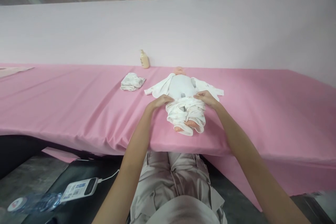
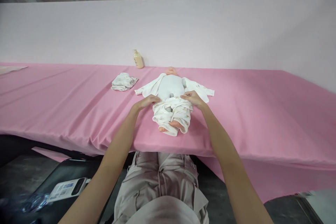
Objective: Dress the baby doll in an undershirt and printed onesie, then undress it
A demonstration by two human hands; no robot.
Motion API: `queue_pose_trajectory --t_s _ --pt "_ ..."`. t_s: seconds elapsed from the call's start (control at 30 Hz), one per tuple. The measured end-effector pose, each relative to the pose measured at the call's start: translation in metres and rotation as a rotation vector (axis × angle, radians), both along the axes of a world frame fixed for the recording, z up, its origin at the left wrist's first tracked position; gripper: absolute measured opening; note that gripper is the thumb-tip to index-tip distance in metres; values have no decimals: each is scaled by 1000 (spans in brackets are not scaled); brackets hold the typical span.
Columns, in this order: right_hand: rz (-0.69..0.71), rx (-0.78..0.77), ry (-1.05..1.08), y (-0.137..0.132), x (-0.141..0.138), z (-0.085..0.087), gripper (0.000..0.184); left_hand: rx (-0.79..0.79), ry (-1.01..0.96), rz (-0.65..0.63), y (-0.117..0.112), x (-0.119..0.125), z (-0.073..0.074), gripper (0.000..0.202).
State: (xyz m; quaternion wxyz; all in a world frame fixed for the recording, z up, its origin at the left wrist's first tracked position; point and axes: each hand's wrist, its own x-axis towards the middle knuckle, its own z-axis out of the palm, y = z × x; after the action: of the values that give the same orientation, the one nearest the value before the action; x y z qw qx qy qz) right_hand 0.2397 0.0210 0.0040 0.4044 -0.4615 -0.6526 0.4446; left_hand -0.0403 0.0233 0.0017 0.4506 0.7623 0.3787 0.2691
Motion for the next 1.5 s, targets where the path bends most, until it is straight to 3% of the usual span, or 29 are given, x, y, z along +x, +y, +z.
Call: queue_pose_trajectory --t_s 0.2,0.33,0.4,0.53,0.63,0.7,0.8,0.93,1.03,1.17,1.27,1.4,1.5 --pt "45 -149 91 4 4 -14 37 219 -47 203 14 -5 -17 32" --pt "-116 -93 111 9 -3 -23 39 554 62 374 18 6 -27 22" --pt "-222 -15 102 14 -10 -29 39 626 65 428 20 15 -32 17" --pt "-371 52 215 22 -25 -37 40 507 2 624 27 28 -38 20" --pt "-390 9 343 23 -35 -38 44 335 -200 765 34 30 -41 27" --pt "-356 -12 383 21 -39 -35 46 204 -348 758 37 28 -42 30" --pt "-235 -21 397 17 -40 -31 50 70 -496 632 38 27 -41 33" --pt "-83 -82 388 13 -35 -28 54 122 -472 542 37 33 -36 37" --pt "-67 -136 380 14 -29 -28 48 154 -387 549 35 38 -34 38" --pt "-160 -95 422 20 -19 -31 33 407 -223 644 31 42 -37 28" --pt "-281 75 243 28 -16 -30 34 568 -141 589 33 42 -33 18" --pt "-456 307 -32 44 -23 -23 34 539 44 556 51 40 -17 18" --pt "-615 249 -118 54 -32 -20 37 389 35 679 67 41 -10 22"
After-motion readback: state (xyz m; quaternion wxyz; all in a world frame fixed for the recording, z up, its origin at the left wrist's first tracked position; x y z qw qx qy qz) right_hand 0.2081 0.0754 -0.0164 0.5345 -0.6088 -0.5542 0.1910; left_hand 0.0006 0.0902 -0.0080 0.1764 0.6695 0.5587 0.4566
